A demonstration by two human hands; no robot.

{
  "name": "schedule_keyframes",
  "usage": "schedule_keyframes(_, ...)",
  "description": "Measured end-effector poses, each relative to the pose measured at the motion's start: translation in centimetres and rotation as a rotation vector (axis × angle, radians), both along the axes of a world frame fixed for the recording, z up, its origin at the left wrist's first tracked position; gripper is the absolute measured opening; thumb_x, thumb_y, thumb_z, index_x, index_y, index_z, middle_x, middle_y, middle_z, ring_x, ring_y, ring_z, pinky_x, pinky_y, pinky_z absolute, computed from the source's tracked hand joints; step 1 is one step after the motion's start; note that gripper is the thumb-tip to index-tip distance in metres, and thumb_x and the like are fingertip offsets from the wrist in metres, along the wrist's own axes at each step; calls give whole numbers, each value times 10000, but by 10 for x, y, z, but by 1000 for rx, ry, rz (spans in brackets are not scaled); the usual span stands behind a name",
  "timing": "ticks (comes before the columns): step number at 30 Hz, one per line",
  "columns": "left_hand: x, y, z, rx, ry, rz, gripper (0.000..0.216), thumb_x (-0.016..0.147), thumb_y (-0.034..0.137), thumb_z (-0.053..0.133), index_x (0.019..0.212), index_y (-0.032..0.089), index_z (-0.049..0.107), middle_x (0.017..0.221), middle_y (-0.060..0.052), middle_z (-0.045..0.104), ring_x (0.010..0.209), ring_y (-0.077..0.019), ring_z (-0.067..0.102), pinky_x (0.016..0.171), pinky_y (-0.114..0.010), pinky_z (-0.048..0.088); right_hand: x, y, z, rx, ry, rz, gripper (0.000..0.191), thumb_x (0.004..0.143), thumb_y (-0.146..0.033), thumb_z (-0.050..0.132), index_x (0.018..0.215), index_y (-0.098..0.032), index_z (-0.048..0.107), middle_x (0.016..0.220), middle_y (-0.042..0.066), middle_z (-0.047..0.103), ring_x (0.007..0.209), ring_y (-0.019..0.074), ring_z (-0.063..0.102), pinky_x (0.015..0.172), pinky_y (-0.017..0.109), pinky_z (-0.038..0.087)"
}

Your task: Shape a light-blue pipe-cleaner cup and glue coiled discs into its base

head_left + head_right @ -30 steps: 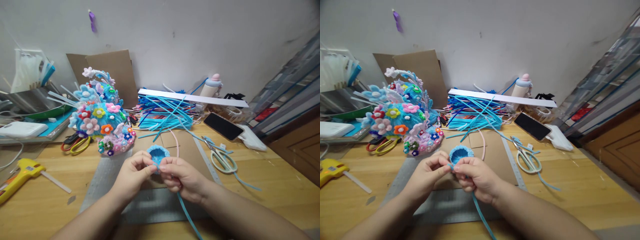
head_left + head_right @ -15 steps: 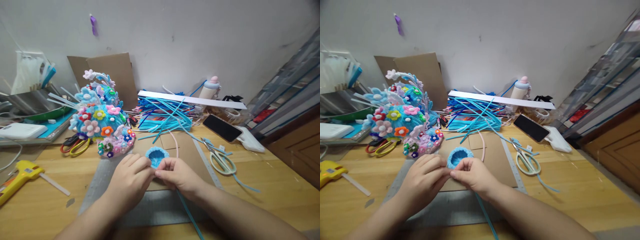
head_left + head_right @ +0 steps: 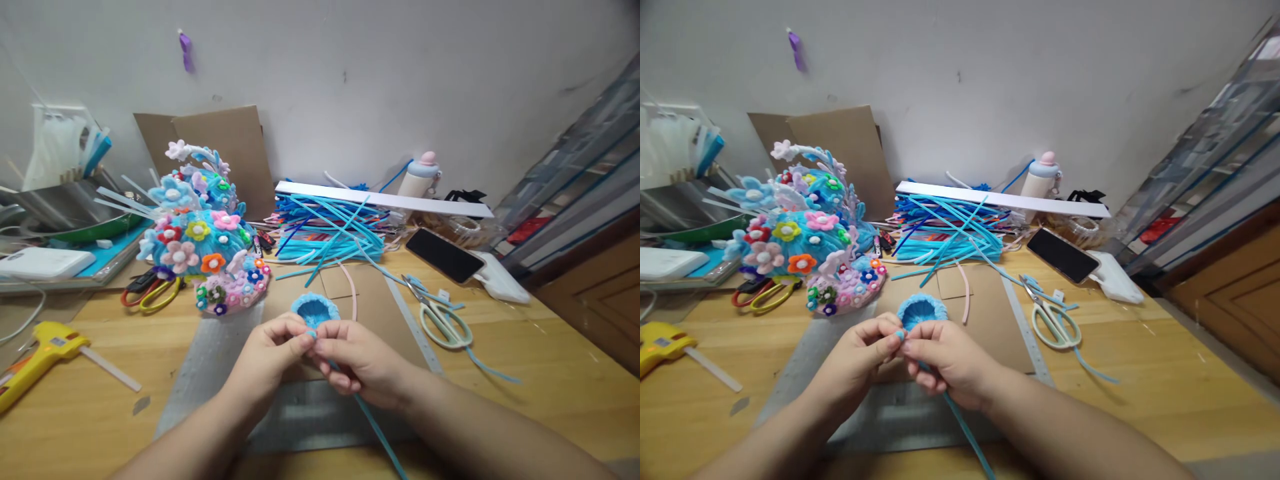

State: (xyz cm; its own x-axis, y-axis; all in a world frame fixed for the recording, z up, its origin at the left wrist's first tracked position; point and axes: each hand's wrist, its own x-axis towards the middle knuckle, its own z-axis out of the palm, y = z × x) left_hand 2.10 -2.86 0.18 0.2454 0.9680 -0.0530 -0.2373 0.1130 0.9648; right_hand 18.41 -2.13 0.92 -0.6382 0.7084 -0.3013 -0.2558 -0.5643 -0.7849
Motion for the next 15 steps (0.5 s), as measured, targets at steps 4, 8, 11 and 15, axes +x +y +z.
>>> schedule_keyframes(4,-1,1,1,26,55,1,206,749,313,695,633,151,640,666,3,567,612,-108,524,617,-230,411,0,-1,0,7,14,-14,273,711,-340,722,703,-147,529,542,-59,534,328,-5,319,318,141,156)
schedule_keyframes(8,-5,5,10,335,374,62,156,763,252,674,640,158,655,674,-13,584,671,-136,556,640,-238,424,2,0,5,-25,-28,-56,253,685,-303,728,680,-150,526,509,-76,496,335,-9,266,341,151,108)
schedule_keyframes(11,-10,6,16,599,616,59,115,794,194,634,686,170,666,696,-19,592,665,-134,565,614,-229,428,4,2,8,-25,-81,-64,245,671,-307,721,665,-150,533,497,-78,486,334,-3,269,346,165,93)
schedule_keyframes(15,-16,6,18,919,908,23,142,853,163,552,751,168,650,721,-30,603,677,-141,558,611,-242,409,3,4,6,9,-143,-52,271,660,-340,723,643,-151,530,486,-76,489,329,4,276,342,176,102)
